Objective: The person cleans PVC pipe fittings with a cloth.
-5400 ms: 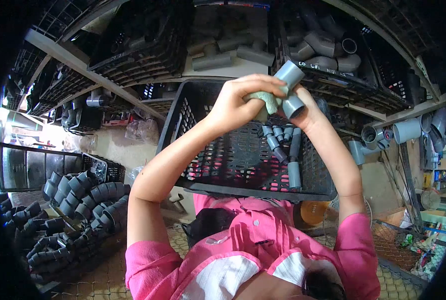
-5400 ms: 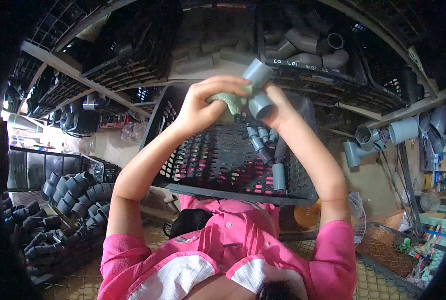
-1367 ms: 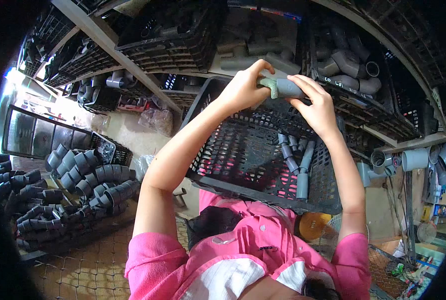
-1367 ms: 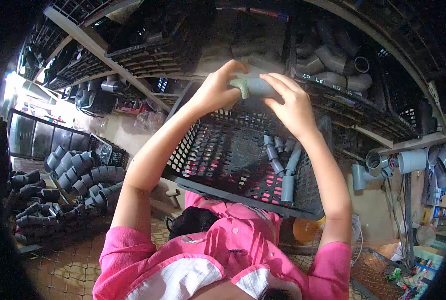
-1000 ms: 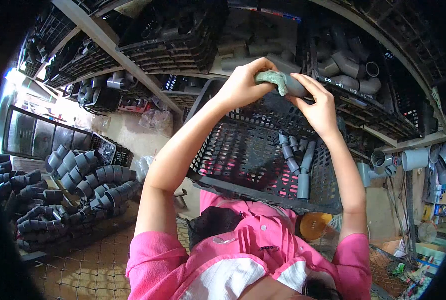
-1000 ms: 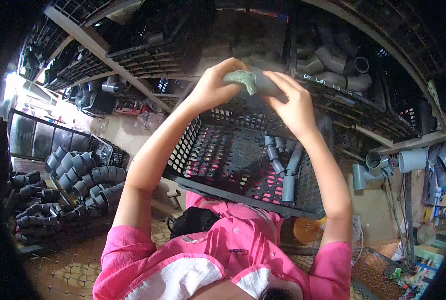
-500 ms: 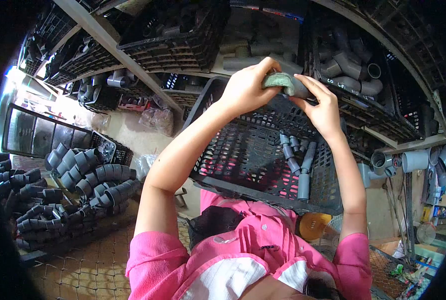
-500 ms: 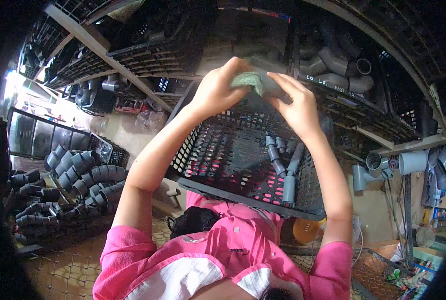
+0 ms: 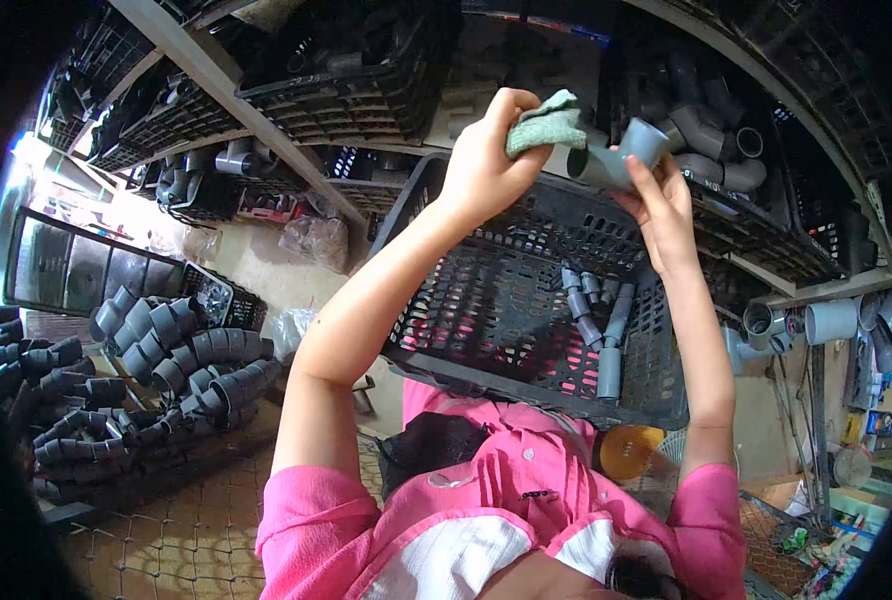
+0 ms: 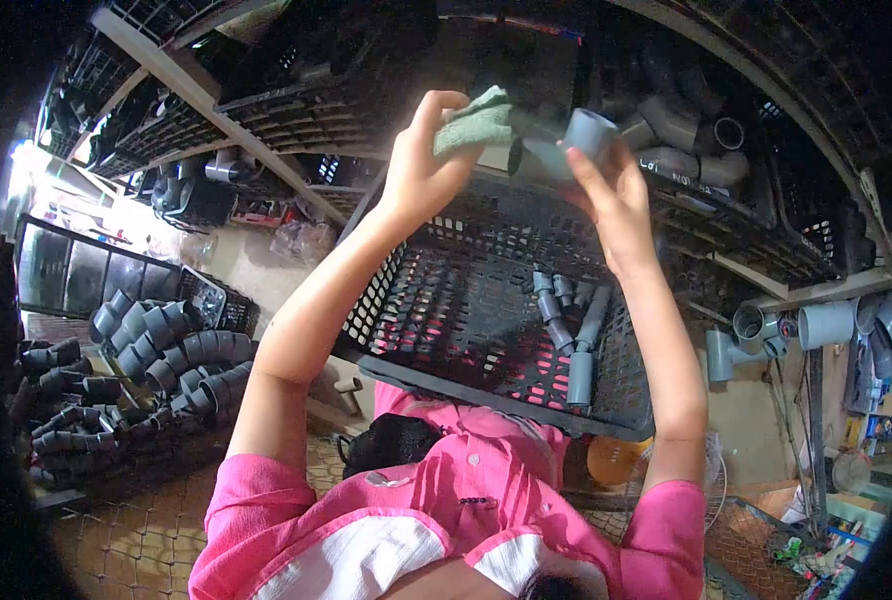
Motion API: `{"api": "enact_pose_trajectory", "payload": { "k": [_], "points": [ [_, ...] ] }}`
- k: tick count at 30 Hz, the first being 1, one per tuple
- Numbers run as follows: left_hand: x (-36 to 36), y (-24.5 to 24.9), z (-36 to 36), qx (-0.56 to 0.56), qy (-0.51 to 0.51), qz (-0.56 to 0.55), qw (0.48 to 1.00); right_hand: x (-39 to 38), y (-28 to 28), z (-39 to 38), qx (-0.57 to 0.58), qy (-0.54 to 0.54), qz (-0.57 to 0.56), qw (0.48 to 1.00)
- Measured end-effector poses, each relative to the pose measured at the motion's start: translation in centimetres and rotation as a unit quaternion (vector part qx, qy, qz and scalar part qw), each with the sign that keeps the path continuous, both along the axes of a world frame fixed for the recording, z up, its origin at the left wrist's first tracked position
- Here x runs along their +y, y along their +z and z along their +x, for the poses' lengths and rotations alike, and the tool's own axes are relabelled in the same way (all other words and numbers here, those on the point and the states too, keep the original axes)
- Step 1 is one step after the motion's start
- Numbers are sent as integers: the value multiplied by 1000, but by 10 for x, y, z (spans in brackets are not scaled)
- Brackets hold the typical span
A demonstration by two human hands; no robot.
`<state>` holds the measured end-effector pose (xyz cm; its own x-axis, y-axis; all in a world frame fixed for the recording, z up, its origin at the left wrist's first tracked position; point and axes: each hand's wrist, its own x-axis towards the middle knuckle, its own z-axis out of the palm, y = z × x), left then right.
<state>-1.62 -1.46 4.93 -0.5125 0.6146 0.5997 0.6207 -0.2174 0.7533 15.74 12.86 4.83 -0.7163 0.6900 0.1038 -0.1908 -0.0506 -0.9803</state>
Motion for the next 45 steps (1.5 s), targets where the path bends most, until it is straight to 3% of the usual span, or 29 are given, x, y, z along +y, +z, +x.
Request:
{"api": "enact_pose_trajectory", "payload": {
  "k": [1, 3, 6, 13, 16, 20, 24, 29, 34, 40, 45],
  "points": [
    [0, -1, 0, 61, -5, -1, 998, 1, 1, 1, 9, 9, -30, 999],
    [0, -1, -1, 183, -13, -2, 983, 1, -1, 1, 27, -9, 18, 999],
    [-4, 2, 9, 244, -12, -69, 967, 4, -1, 1, 42, -8, 51, 998],
    [-5, -3, 8, 231, -80, -91, 966, 8, -11, -2, 48, -25, 77, 996],
    [-1, -8, 11, 182, -44, -74, 979, 2, -5, -2, 65, -21, 200, 978],
    [1, -4, 7, 88, -21, -141, 986, -3, 1, -2, 88, -27, 243, 966],
    [2, -10, 5, 205, -53, -68, 975, 4, -7, -4, 91, -68, 247, 962],
    [-1, -6, 7, 158, -73, -66, 982, 4, -5, -4, 67, -29, 204, 976],
    [1, -4, 10, 119, -28, -82, 989, 4, -6, -1, 66, -34, 253, 965],
    [-2, -5, 4, 221, -46, -127, 966, 4, -9, -4, 77, -79, 273, 956],
    [5, -12, -2, 169, -65, -49, 982, 3, -5, -4, 59, -48, 247, 966]
  ]
}}
